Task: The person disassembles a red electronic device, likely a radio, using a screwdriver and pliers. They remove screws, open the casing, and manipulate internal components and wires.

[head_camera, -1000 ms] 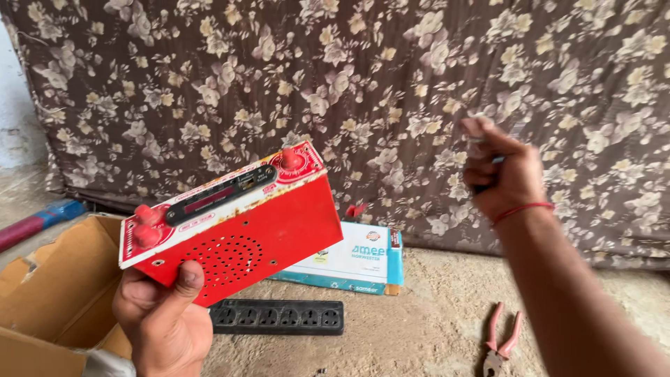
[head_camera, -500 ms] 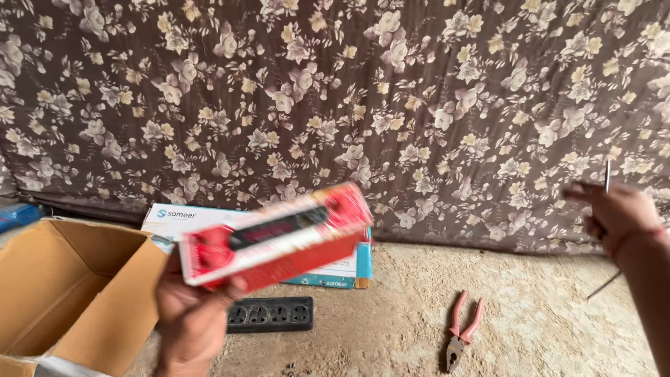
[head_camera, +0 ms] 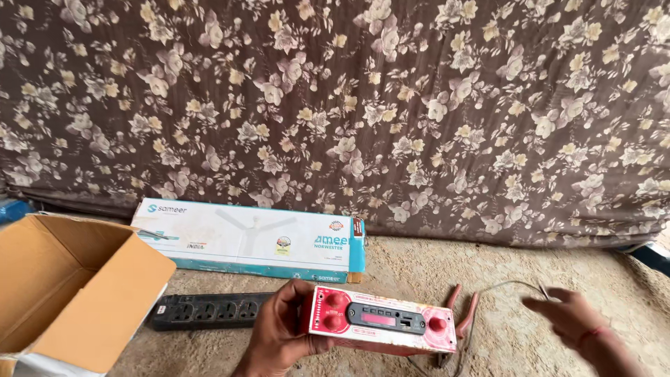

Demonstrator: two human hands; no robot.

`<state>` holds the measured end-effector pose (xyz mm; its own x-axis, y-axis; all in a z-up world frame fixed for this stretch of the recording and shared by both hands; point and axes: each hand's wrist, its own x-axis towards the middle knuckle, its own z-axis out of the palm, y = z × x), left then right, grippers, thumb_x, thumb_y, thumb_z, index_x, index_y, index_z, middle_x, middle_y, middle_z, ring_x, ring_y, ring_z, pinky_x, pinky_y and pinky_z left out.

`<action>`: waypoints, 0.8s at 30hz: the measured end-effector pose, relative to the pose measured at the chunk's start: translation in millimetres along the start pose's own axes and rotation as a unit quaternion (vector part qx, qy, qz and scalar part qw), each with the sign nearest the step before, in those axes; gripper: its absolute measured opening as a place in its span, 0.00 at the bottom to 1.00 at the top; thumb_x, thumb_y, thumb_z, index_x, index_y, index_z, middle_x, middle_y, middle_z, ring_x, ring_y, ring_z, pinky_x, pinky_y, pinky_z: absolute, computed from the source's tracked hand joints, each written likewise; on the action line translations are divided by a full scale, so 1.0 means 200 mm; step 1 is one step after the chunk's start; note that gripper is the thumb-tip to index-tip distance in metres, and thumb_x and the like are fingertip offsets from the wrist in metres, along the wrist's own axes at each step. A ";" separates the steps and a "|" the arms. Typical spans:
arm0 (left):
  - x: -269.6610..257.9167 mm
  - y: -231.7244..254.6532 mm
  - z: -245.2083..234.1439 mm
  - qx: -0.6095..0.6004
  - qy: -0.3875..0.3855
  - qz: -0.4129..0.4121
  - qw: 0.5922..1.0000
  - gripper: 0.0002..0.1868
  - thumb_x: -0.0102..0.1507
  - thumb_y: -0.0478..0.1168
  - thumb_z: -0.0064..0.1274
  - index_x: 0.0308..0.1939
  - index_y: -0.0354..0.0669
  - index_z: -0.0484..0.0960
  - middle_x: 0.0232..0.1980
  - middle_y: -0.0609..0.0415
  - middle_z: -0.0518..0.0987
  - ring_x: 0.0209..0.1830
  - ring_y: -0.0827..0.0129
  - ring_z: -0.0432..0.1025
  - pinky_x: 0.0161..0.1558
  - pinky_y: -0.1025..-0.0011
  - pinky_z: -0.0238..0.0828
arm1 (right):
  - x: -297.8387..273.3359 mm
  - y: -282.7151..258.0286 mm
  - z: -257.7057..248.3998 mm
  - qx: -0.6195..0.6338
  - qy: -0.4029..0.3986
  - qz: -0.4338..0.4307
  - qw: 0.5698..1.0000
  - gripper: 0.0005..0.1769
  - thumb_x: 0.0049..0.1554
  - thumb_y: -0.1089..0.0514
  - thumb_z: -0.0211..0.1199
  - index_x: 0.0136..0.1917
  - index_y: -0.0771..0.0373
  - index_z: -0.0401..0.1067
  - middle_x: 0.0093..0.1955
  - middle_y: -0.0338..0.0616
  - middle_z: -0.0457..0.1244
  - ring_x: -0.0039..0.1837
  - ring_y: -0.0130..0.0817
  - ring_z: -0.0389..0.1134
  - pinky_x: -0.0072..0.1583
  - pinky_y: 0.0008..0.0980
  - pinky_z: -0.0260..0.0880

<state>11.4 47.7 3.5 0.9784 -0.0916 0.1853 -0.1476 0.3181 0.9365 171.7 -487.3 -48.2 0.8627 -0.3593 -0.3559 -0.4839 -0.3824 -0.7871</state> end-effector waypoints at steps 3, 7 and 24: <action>0.00 -0.05 0.02 -0.013 0.004 -0.018 1.000 0.35 0.43 0.30 0.75 0.51 0.34 0.74 0.45 0.44 0.84 0.49 0.62 0.81 0.58 0.59 0.82 | -0.20 0.05 0.23 0.196 -0.073 -0.124 0.970 0.34 0.59 0.41 0.70 0.71 0.62 0.75 0.58 0.76 0.57 0.27 0.24 0.48 0.29 0.26 0.51; 0.01 -0.10 -0.03 0.000 0.009 -0.012 1.000 0.34 0.42 0.30 0.76 0.49 0.36 0.75 0.44 0.46 0.84 0.47 0.63 0.80 0.55 0.59 0.81 | -0.48 0.01 0.56 0.096 -0.152 -0.381 0.907 0.42 0.47 0.62 0.54 0.76 0.61 0.73 0.68 0.50 0.71 0.54 0.28 0.62 0.55 0.28 0.56; -0.04 -0.10 -0.04 0.017 0.004 -0.043 0.999 0.34 0.41 0.30 0.77 0.47 0.39 0.74 0.46 0.51 0.83 0.50 0.67 0.79 0.59 0.63 0.78 | -0.91 -0.10 0.81 0.118 -0.234 -0.194 0.945 0.36 0.38 0.65 0.81 0.61 0.70 0.76 0.55 0.50 0.74 0.60 0.35 0.77 0.66 0.36 0.74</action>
<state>8.9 49.8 -19.9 0.9887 -0.1106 0.1016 -0.0676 0.2763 0.9587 47.9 -276.8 -49.2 0.9657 0.2069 -0.1570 -0.1186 -0.1866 -0.9753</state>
